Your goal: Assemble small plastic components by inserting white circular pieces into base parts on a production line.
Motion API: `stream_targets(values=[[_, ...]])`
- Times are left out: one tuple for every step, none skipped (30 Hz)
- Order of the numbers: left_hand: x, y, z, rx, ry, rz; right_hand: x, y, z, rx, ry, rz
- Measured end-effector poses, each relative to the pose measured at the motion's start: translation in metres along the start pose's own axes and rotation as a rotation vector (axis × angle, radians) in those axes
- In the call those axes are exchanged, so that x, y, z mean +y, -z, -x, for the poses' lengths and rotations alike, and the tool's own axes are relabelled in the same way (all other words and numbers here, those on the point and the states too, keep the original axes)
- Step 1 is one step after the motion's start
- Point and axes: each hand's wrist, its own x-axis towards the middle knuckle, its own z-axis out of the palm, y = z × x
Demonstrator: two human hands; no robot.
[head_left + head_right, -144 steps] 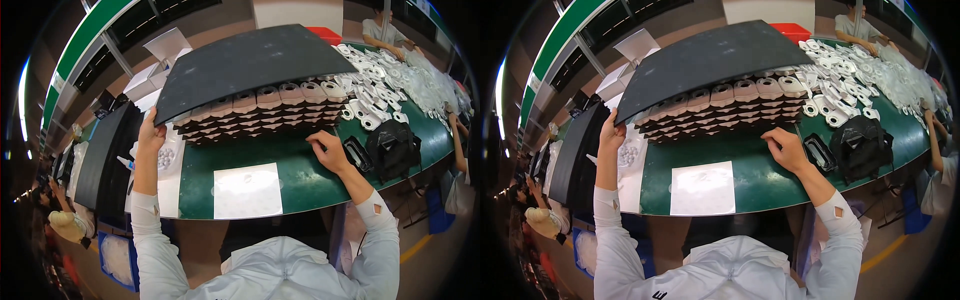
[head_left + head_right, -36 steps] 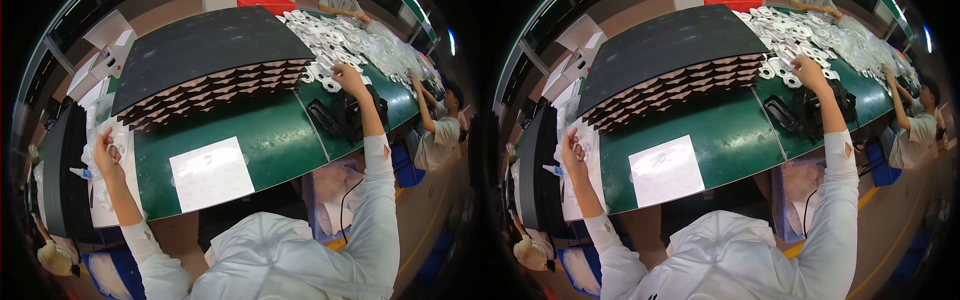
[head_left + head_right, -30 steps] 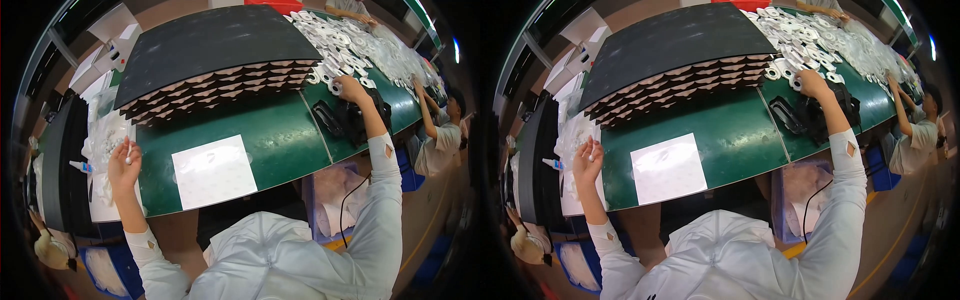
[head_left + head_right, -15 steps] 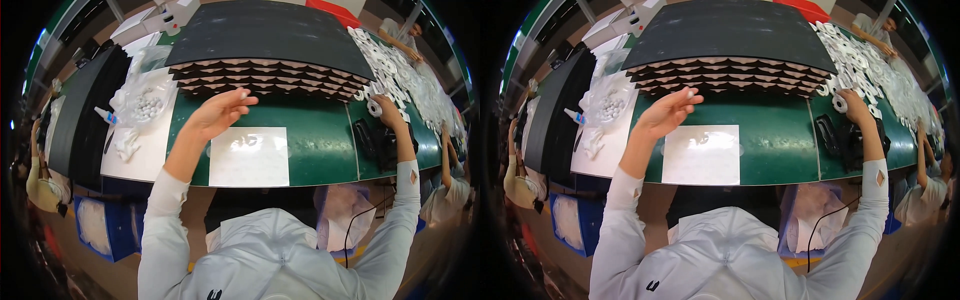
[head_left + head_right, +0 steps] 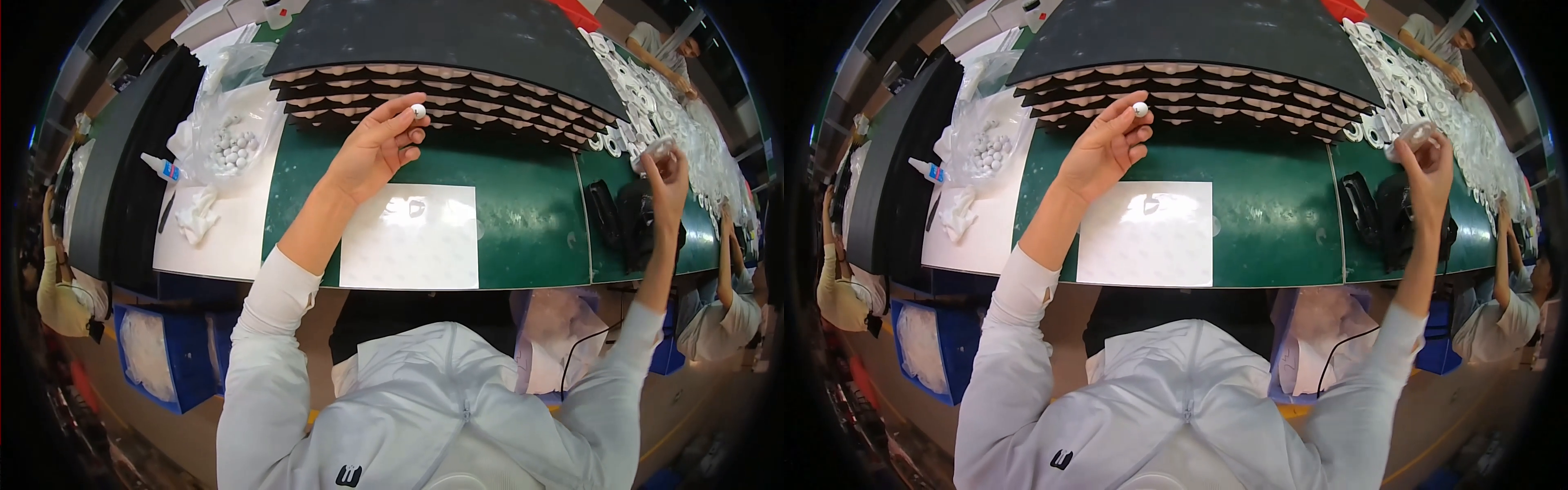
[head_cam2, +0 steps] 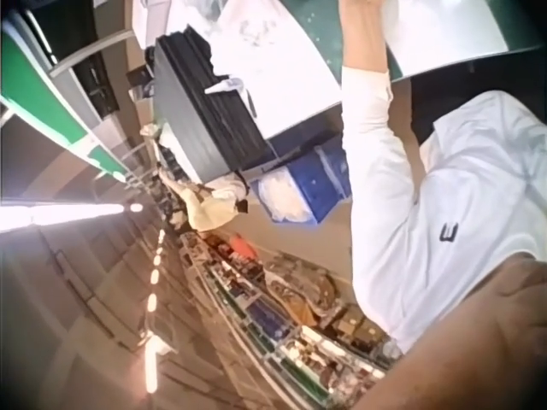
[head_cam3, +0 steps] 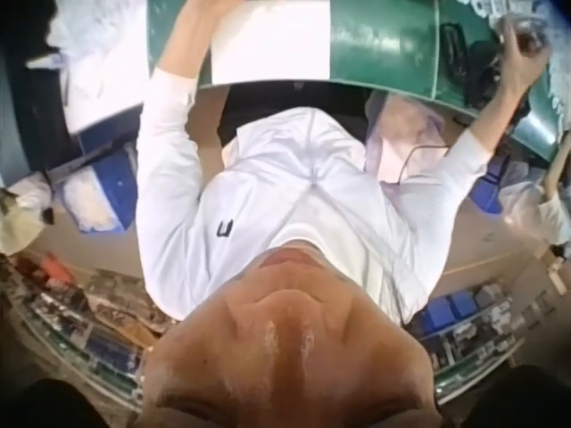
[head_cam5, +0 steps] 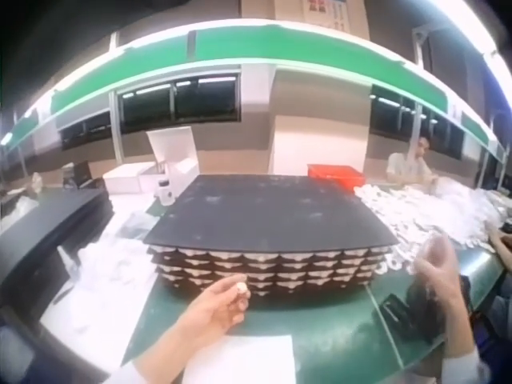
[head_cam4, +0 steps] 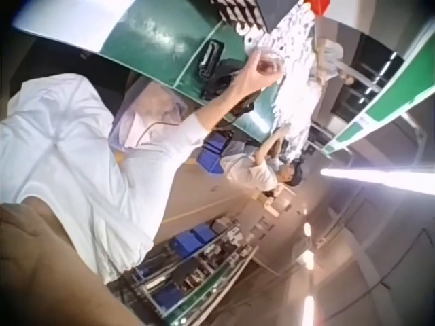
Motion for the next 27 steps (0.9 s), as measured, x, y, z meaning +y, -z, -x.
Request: stream_targets(values=[[0.000,0.001,0.001,0.004,-0.027,-0.019,-0.025,-0.023,0.021,0.037,-0.015,-0.124],[0.000,0.000,0.001,-0.018,-0.023,-0.005,-0.021,-0.031,0.037,0.039,-0.114,-0.164],[-0.001,0.001,0.000,-0.017,-0.017,0.000,-0.041,-0.055,0.054,-0.002,-0.138,-0.221],[-0.002,0.001,0.000,-0.014,-0.032,-0.009,-0.050,-0.078,0.069,-0.090,-0.148,-0.329],[-0.003,0.003,0.001,-0.009,-0.049,-0.020,-0.066,-0.101,0.082,-0.179,-0.167,-0.390],[-0.003,0.004,0.000,-0.015,-0.060,-0.011,-0.074,-0.120,0.093,-0.294,-0.211,-0.444],[-0.003,0.007,0.001,-0.011,-0.059,-0.012,-0.084,-0.140,0.101,-0.409,-0.295,-0.554],[-0.002,0.009,0.001,-0.003,-0.091,-0.023,-0.088,-0.157,0.107,-0.486,-0.290,-0.646],[-0.003,0.010,0.001,0.003,-0.121,-0.034,-0.092,-0.170,0.111,-0.526,-0.312,-0.640],[-0.002,0.010,0.002,0.004,-0.118,-0.034,-0.090,-0.179,0.113,-0.578,-0.306,-0.608],[-0.002,0.009,0.002,0.044,-0.111,-0.027,-0.089,-0.185,0.115,-0.577,-0.309,-0.609],[-0.002,0.009,0.002,0.083,-0.104,-0.020,-0.089,-0.190,0.116,-0.608,-0.320,-0.572],[-0.001,0.010,0.002,0.085,-0.102,-0.020,-0.089,-0.195,0.119,-0.641,-0.330,-0.536],[-0.001,0.011,0.001,0.078,-0.098,-0.004,-0.088,-0.198,0.122,-0.640,-0.299,-0.537],[-0.001,0.011,0.001,0.070,-0.094,0.013,-0.090,-0.200,0.124,-0.639,-0.302,-0.538],[-0.002,0.012,0.001,0.072,-0.093,0.012,-0.091,-0.201,0.126,-0.612,-0.261,-0.479],[-0.002,0.012,0.001,0.076,-0.088,0.024,-0.092,-0.202,0.127,-0.585,-0.220,-0.421],[-0.003,0.013,0.001,0.081,-0.083,0.035,-0.092,-0.203,0.127,-0.586,-0.221,-0.421],[-0.003,0.012,0.001,0.079,-0.080,0.036,-0.093,-0.203,0.127,-0.596,-0.202,-0.389],[-0.003,0.012,0.001,0.086,-0.085,0.026,-0.094,-0.203,0.126,-0.606,-0.183,-0.357],[-0.003,0.011,0.002,0.092,-0.089,0.016,-0.095,-0.203,0.126,-0.604,-0.185,-0.356],[-0.003,0.010,0.002,0.092,-0.088,0.016,-0.096,-0.203,0.126,-0.621,-0.156,-0.317],[-0.002,0.010,0.002,0.094,-0.100,0.001,-0.096,-0.203,0.126,-0.638,-0.127,-0.279],[-0.003,0.010,0.002,0.097,-0.113,-0.013,-0.095,-0.203,0.127,-0.638,-0.129,-0.279],[-0.002,0.010,0.002,0.097,-0.112,-0.014,-0.094,-0.203,0.127,-0.615,-0.141,-0.299],[-0.002,0.011,0.002,0.090,-0.116,-0.004,-0.092,-0.203,0.127,-0.592,-0.155,-0.320],[-0.003,0.011,0.002,0.083,-0.118,0.005,-0.091,-0.203,0.128,-0.592,-0.156,-0.321]])
